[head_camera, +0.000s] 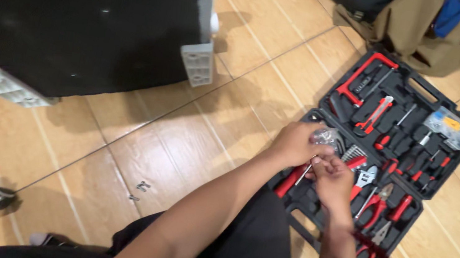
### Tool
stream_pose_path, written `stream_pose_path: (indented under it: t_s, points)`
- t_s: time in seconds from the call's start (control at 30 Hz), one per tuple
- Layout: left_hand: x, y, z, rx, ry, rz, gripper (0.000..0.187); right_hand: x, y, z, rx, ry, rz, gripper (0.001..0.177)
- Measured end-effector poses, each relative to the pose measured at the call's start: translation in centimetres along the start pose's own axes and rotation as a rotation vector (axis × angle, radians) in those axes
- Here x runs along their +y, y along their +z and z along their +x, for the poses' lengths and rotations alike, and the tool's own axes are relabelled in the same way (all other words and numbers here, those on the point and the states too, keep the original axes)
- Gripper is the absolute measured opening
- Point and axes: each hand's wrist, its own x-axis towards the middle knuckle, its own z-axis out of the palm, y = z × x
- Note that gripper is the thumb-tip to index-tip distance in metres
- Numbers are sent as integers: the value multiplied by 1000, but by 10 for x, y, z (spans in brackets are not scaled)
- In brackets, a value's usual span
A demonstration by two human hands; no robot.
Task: The person disassembles an office chair by removing screws from the base and backrest using a hex key and screwdriver. The chair is taken apart into separate components.
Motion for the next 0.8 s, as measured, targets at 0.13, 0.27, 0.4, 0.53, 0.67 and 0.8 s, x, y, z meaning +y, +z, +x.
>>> stream_pose_path:
  t_s: [0.13, 0.27, 0.4, 0.53, 0.67, 0.8]
  points:
    - [-18, 20, 10, 10, -190, 414, 43, 43, -18, 30, 36, 78, 101, 17]
    - [-44, 48, 23, 56, -173, 528, 43, 64, -14, 47, 88, 136, 79, 17]
    - [-64, 62, 20, 131, -189, 484, 40, 69, -9, 42, 120, 124, 96, 17]
    - [-55, 46, 9, 102, -216, -19, 45, 35, -5, 30, 127, 63, 147, 17]
    - [-32, -7, -26, 197, -5, -671, 42, -33, 4, 14, -23, -142, 194, 15]
    - [-3, -92, -99, 206, -314, -626, 46, -104, 45, -8, -218, -191, 243, 13]
